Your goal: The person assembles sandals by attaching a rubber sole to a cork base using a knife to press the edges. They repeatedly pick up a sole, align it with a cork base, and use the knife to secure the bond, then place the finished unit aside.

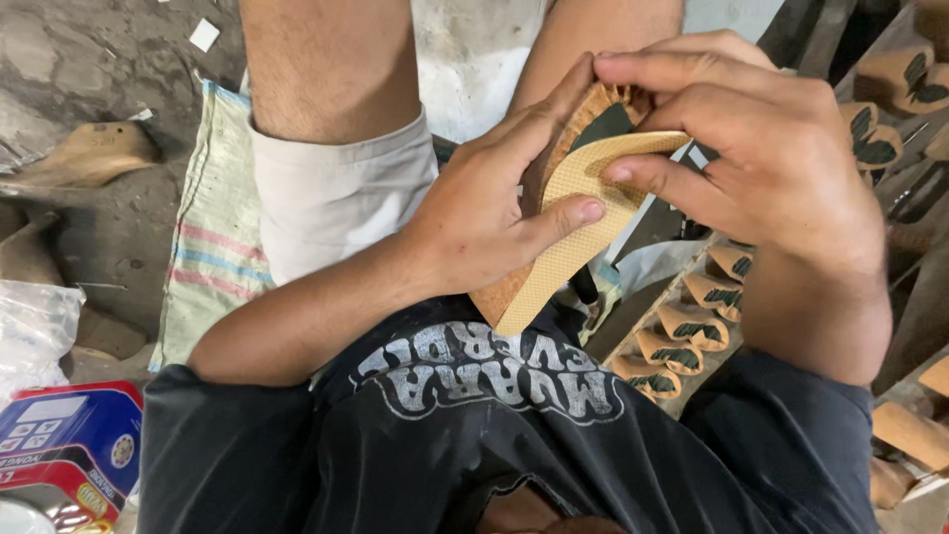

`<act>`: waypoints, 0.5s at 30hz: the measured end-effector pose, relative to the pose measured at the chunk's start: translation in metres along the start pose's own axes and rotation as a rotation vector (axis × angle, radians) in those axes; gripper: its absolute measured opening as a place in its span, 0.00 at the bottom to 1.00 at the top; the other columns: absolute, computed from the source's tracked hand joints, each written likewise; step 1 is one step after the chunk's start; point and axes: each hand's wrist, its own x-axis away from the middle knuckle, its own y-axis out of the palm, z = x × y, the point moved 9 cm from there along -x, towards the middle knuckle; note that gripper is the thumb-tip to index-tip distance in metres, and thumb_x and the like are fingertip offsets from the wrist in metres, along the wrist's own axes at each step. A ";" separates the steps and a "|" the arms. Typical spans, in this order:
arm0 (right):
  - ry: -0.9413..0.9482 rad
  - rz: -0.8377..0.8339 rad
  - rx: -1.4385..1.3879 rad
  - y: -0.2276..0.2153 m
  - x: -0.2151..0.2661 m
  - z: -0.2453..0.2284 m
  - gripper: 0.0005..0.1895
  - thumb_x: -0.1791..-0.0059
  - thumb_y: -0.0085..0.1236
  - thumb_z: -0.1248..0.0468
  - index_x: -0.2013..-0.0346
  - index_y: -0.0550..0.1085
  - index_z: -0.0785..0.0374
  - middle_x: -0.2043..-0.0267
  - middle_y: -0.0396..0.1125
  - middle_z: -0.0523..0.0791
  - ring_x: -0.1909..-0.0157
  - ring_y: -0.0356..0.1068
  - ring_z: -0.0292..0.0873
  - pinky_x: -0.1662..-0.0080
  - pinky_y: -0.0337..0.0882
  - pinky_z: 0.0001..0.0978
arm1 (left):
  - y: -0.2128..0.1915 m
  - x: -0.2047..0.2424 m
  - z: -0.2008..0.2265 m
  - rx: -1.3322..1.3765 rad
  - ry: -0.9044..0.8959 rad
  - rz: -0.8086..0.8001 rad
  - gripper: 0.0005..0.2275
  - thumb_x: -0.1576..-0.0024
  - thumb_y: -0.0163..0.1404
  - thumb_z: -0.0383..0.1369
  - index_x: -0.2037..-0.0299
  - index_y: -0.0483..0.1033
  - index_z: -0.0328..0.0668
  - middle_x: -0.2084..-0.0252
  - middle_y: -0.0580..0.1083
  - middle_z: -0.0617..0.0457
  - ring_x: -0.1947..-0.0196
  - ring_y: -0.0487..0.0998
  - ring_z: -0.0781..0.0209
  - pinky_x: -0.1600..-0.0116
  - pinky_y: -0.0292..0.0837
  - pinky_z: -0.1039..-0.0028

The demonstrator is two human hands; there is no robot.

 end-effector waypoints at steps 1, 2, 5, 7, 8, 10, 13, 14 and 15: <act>0.002 0.010 0.014 0.001 0.002 0.002 0.15 0.61 0.74 0.68 0.69 0.77 0.77 0.47 0.72 0.56 0.49 0.73 0.54 0.52 0.75 0.41 | -0.001 0.000 0.004 -0.009 0.042 0.021 0.38 0.32 0.55 0.45 0.21 0.42 0.41 0.23 0.61 0.40 0.23 0.67 0.48 0.22 0.66 0.64; 0.004 0.021 0.028 0.001 0.006 0.004 0.15 0.60 0.75 0.68 0.69 0.77 0.77 0.46 0.72 0.55 0.48 0.73 0.54 0.51 0.75 0.40 | -0.001 -0.001 0.008 -0.018 0.084 0.042 0.37 0.31 0.55 0.43 0.21 0.42 0.41 0.23 0.60 0.41 0.23 0.66 0.49 0.22 0.64 0.65; -0.004 0.102 0.070 0.004 0.019 0.012 0.16 0.58 0.76 0.68 0.68 0.76 0.75 0.46 0.72 0.54 0.49 0.73 0.52 0.52 0.75 0.39 | -0.003 0.003 0.014 -0.059 0.168 0.110 0.33 0.28 0.54 0.40 0.22 0.43 0.43 0.24 0.59 0.41 0.23 0.65 0.49 0.22 0.64 0.67; 0.021 0.213 0.047 0.007 0.028 0.020 0.18 0.56 0.77 0.66 0.66 0.74 0.75 0.45 0.71 0.55 0.49 0.73 0.50 0.52 0.76 0.38 | -0.005 0.005 0.011 -0.044 0.135 0.144 0.32 0.29 0.55 0.39 0.23 0.46 0.43 0.25 0.62 0.41 0.26 0.69 0.50 0.25 0.70 0.67; 0.051 0.288 0.008 0.009 0.032 0.025 0.20 0.54 0.78 0.64 0.63 0.73 0.75 0.44 0.70 0.56 0.48 0.73 0.49 0.52 0.77 0.37 | -0.006 0.006 0.006 -0.010 0.078 0.152 0.33 0.32 0.57 0.38 0.23 0.48 0.42 0.26 0.64 0.41 0.29 0.72 0.51 0.28 0.73 0.67; 0.134 0.458 -0.197 0.016 0.047 0.037 0.23 0.52 0.76 0.60 0.60 0.71 0.72 0.44 0.70 0.55 0.47 0.74 0.44 0.51 0.79 0.34 | -0.006 0.009 0.002 0.102 0.031 0.146 0.34 0.35 0.59 0.35 0.23 0.50 0.42 0.27 0.66 0.42 0.31 0.76 0.52 0.30 0.77 0.68; 0.362 0.625 -0.473 0.048 0.076 0.051 0.18 0.55 0.73 0.59 0.61 0.74 0.68 0.49 0.75 0.54 0.58 0.75 0.36 0.61 0.72 0.24 | -0.014 0.020 0.004 0.298 0.024 0.122 0.34 0.36 0.60 0.29 0.24 0.52 0.41 0.29 0.67 0.43 0.32 0.76 0.53 0.30 0.76 0.67; 0.494 0.618 -0.398 0.057 0.090 0.055 0.15 0.58 0.73 0.63 0.65 0.78 0.69 0.53 0.79 0.57 0.70 0.73 0.34 0.73 0.64 0.19 | -0.017 0.022 0.002 0.340 0.012 0.112 0.33 0.36 0.60 0.28 0.24 0.54 0.41 0.29 0.68 0.42 0.32 0.76 0.53 0.31 0.75 0.67; 0.464 0.630 -0.437 0.064 0.098 0.050 0.13 0.55 0.73 0.65 0.63 0.77 0.70 0.51 0.77 0.57 0.65 0.74 0.36 0.69 0.66 0.19 | -0.020 0.025 0.000 0.384 -0.013 0.105 0.32 0.36 0.60 0.27 0.25 0.56 0.40 0.30 0.68 0.42 0.32 0.76 0.53 0.31 0.74 0.66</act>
